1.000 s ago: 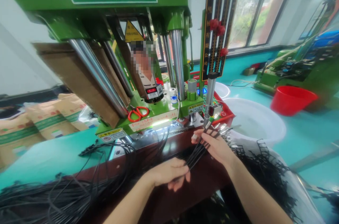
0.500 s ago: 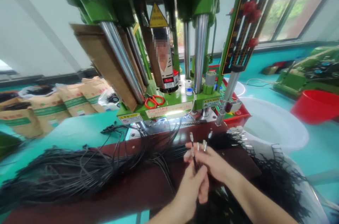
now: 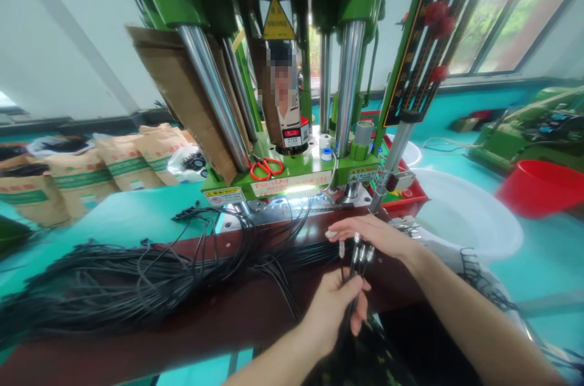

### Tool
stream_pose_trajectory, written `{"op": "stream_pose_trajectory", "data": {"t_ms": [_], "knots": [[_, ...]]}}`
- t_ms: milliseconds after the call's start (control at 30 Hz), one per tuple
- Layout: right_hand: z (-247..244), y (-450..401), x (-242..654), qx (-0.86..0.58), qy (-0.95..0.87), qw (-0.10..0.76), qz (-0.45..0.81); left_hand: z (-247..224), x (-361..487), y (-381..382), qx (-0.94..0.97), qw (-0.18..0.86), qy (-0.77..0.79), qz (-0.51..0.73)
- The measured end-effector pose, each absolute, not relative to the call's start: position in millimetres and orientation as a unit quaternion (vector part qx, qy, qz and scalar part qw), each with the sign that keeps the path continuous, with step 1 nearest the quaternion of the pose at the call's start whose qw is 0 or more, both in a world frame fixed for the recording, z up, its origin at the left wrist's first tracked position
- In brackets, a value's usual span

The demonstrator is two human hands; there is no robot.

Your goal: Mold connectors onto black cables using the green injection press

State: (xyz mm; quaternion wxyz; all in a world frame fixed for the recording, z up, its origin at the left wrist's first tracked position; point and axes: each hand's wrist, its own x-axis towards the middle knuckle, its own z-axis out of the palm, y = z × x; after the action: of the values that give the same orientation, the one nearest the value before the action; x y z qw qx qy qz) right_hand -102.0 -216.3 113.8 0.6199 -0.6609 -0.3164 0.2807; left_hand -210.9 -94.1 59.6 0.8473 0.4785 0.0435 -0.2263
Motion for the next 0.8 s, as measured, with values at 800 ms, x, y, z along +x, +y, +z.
{"op": "stream_pose_trajectory", "data": {"t_ms": [800], "knots": [[82, -225, -106, -0.738, -0.201, 0.623, 0.166, 105, -260, -52, 0.731, 0.68, -0.04, 0.027]]}}
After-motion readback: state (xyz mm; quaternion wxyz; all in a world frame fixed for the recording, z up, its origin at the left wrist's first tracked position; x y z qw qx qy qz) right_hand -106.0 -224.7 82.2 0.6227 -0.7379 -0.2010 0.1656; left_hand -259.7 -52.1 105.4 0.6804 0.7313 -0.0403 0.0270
